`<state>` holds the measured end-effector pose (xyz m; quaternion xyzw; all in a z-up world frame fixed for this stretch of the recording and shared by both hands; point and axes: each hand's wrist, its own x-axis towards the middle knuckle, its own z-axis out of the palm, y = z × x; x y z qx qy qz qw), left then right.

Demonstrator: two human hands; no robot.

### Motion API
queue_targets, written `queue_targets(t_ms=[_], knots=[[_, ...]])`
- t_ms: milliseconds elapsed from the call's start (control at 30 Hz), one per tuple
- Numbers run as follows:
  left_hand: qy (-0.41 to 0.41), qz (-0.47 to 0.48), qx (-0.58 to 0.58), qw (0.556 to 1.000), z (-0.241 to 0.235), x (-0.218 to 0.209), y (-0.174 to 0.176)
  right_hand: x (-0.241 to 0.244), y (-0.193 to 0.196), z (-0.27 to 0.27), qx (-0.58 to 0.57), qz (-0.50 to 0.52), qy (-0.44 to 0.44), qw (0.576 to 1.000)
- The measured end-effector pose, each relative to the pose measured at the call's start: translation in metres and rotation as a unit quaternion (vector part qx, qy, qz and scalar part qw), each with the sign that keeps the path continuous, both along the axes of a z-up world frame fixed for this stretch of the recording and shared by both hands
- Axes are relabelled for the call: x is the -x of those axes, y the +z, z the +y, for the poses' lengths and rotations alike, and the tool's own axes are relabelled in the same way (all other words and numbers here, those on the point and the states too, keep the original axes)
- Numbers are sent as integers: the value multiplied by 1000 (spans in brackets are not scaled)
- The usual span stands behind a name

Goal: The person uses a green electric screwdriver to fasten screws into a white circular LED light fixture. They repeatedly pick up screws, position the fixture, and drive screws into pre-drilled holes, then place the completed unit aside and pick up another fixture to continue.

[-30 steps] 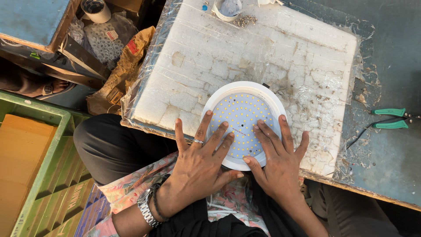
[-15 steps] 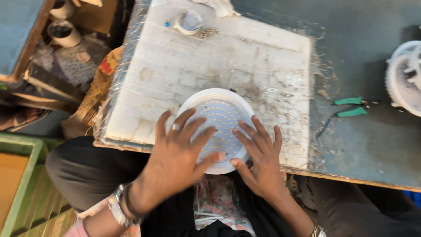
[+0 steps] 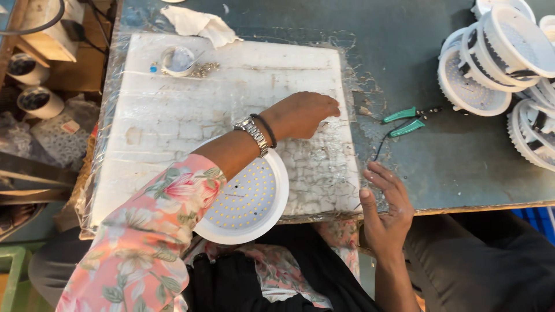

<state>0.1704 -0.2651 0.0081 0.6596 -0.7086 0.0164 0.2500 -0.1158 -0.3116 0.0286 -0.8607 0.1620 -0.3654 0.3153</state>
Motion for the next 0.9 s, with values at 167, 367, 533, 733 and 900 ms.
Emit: queue_targets(t_ms=[167,367,533,733,900], knots=[[-51,-85,-78,992,-4,-5,-6,-1,-7,-9,-2,9,2,1000],[24,-97,-138,985,32,-15,-9,-17,-7,-7,0,34,39,999],[49,135,-91,986,42,-29,-6,-28,-5,-5,5,42,49,998],[29,160,-96,982,37,-38,-6,-30,-5,-4,12,44,56,997],[1,48,-24,999,42,-24,-16,-35,1,2,-1,51,62,997]])
